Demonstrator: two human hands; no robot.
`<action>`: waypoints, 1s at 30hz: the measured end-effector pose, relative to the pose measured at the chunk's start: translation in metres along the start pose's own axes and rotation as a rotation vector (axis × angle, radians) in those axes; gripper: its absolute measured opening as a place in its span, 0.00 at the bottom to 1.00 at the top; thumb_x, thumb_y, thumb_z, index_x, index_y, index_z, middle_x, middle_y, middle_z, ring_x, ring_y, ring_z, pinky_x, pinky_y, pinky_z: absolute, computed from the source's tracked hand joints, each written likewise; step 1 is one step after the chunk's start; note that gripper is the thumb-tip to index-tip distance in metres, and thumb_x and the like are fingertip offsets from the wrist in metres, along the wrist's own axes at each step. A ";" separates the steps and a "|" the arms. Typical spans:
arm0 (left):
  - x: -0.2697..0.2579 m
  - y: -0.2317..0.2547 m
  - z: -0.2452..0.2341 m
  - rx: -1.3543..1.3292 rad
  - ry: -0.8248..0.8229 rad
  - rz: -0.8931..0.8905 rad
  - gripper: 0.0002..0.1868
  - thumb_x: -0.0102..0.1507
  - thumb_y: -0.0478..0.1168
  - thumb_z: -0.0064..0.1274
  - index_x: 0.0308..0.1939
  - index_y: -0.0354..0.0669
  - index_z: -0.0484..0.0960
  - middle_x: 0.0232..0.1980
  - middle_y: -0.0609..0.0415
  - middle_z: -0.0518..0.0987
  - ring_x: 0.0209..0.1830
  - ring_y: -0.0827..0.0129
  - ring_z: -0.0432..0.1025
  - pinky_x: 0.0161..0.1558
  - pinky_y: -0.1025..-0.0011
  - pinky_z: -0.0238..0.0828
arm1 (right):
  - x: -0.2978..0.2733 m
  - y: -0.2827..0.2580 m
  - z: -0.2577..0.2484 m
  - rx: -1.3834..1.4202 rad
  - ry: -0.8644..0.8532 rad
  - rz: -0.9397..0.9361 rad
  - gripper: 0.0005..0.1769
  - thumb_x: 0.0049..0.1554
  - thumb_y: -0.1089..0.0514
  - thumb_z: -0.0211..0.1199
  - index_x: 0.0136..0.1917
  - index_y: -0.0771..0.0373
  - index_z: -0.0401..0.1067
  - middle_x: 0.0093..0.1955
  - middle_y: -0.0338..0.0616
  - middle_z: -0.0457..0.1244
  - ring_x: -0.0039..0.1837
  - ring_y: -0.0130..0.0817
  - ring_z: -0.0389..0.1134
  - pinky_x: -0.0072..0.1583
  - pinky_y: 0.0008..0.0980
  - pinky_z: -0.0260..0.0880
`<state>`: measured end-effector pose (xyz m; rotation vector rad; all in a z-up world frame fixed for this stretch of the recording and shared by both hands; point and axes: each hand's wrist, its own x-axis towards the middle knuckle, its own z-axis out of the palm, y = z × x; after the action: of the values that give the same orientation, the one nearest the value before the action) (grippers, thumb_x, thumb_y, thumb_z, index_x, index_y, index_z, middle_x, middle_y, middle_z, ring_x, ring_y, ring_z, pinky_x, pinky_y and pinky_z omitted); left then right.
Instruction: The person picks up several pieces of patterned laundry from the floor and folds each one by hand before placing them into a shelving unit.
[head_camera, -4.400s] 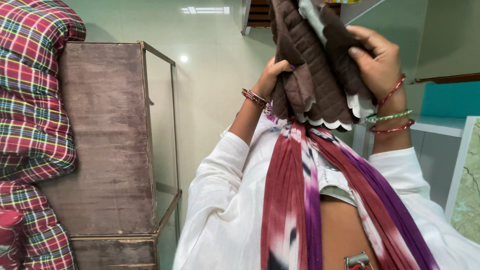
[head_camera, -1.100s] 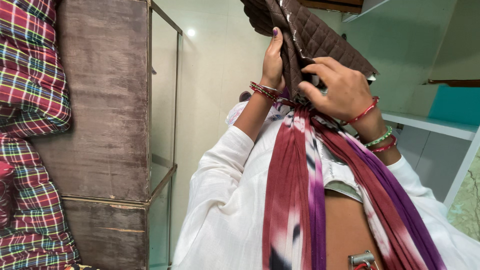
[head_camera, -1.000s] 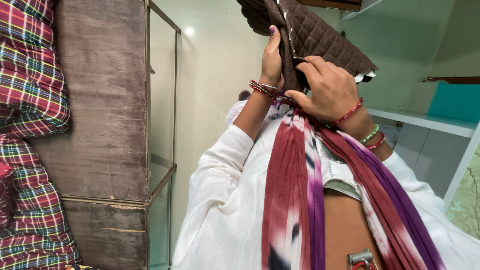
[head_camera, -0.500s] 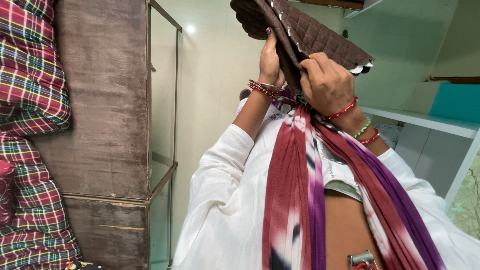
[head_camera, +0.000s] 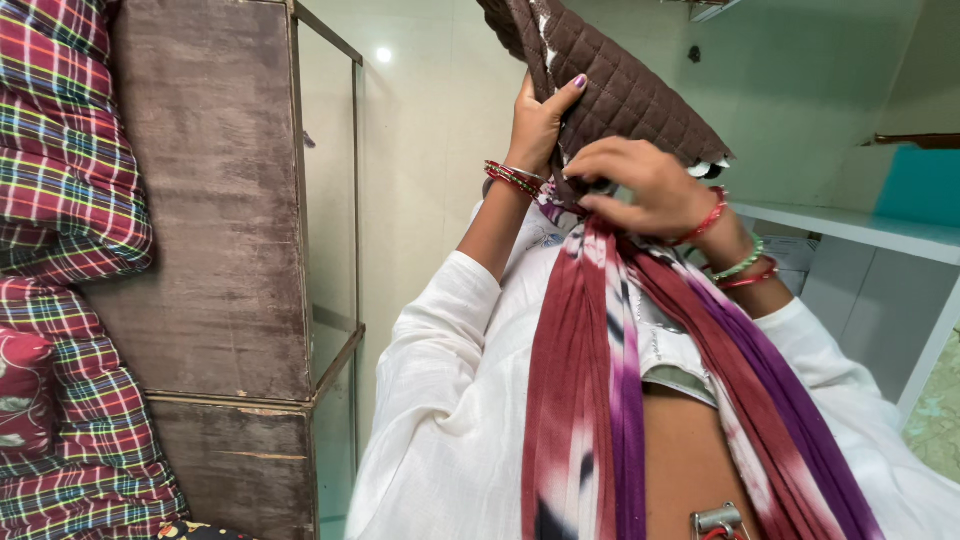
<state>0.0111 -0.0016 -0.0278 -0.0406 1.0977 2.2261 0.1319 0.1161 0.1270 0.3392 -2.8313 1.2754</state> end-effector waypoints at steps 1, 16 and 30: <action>0.001 0.002 0.006 0.005 -0.012 0.009 0.31 0.65 0.34 0.61 0.69 0.30 0.68 0.61 0.42 0.79 0.56 0.61 0.76 0.58 0.64 0.76 | -0.009 0.008 -0.016 0.170 0.001 0.092 0.24 0.56 0.69 0.70 0.65 0.63 0.71 0.65 0.47 0.64 0.57 0.32 0.70 0.62 0.34 0.72; 0.027 -0.015 -0.012 0.348 -0.243 -0.230 0.32 0.64 0.30 0.61 0.71 0.36 0.67 0.61 0.51 0.79 0.56 0.69 0.73 0.60 0.68 0.73 | -0.112 0.139 0.000 0.927 0.699 0.748 0.29 0.60 0.64 0.70 0.72 0.73 0.66 0.66 0.46 0.66 0.64 0.36 0.69 0.68 0.36 0.71; -0.003 -0.085 -0.063 0.450 -0.184 -0.399 0.43 0.60 0.33 0.63 0.75 0.38 0.58 0.70 0.45 0.71 0.67 0.66 0.68 0.67 0.66 0.67 | -0.129 0.191 0.025 0.757 0.504 0.722 0.38 0.60 0.60 0.67 0.78 0.69 0.55 0.72 0.50 0.62 0.70 0.36 0.64 0.71 0.37 0.65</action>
<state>0.0459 -0.0114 -0.1276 0.1243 1.3290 1.5670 0.2206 0.2448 -0.0448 -0.9534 -1.9750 2.1213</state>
